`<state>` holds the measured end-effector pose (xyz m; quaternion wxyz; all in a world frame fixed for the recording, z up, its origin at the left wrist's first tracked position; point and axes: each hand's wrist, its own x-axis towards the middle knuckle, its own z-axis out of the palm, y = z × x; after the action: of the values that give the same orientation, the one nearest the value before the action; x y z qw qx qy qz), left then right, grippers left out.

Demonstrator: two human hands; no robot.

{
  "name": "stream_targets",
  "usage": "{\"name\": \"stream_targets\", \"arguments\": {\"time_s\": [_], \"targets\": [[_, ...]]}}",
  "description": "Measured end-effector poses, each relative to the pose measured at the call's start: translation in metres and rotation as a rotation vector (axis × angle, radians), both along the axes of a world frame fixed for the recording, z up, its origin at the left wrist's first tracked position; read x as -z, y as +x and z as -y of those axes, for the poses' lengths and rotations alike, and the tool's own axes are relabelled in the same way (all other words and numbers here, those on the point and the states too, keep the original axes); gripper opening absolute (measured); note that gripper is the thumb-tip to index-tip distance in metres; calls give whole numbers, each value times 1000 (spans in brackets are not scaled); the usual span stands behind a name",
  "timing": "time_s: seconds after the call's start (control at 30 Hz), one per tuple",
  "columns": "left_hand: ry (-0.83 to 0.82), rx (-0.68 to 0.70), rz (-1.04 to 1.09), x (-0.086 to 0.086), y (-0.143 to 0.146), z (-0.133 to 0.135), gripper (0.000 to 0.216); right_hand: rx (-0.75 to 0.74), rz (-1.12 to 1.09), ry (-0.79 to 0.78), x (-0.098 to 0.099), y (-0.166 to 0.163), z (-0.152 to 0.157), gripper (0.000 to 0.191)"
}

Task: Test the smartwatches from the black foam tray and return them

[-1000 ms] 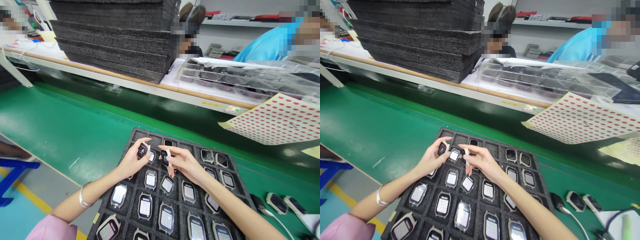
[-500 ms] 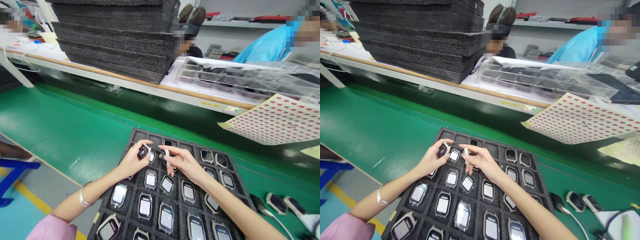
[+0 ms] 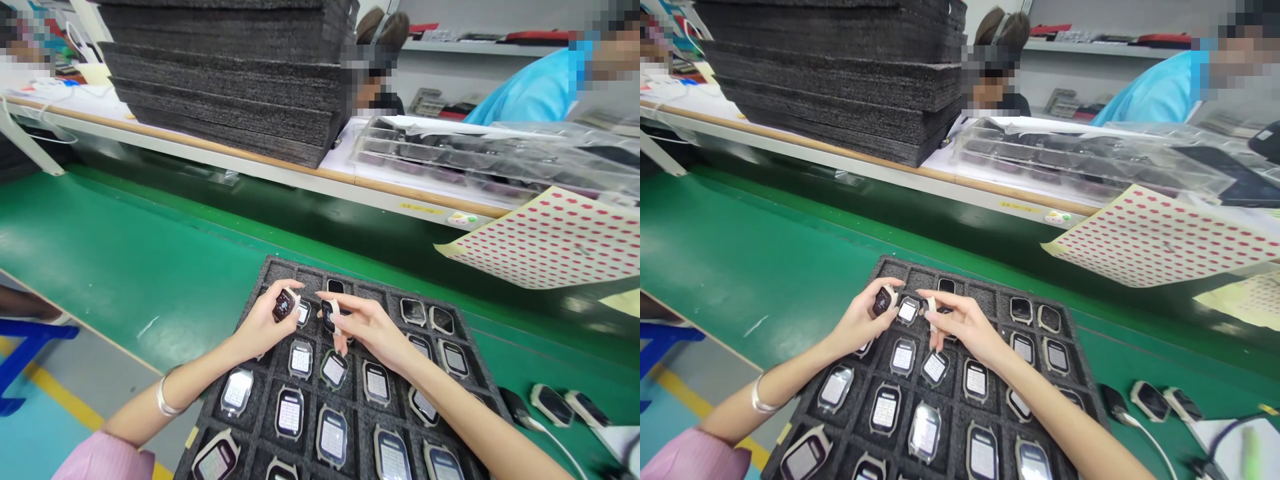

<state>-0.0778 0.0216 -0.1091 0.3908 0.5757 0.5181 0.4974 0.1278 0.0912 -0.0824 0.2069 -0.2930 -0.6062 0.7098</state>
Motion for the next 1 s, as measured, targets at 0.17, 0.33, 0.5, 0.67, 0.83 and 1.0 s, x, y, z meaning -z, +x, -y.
{"name": "stream_targets", "arguments": {"time_s": [0.17,0.33,0.5,0.67,0.83,1.0], "targets": [[-113,90,268,3,3,-4,59,41,-79,-118,0,-2,1,53],[-213,182,511,-3,4,-7,59,97,-74,-132,2,-2,0,43],[-257,220,602,-2,1,-8,53,187,-88,-96,4,-1,0,43],[-207,208,584,0,1,-7,44,191,-107,-52,3,-1,3,47],[-179,218,541,-1,2,-6,40,183,-142,-3,5,0,7,45],[-179,221,548,-1,2,-6,38,178,-156,34,9,0,5,44]]}}
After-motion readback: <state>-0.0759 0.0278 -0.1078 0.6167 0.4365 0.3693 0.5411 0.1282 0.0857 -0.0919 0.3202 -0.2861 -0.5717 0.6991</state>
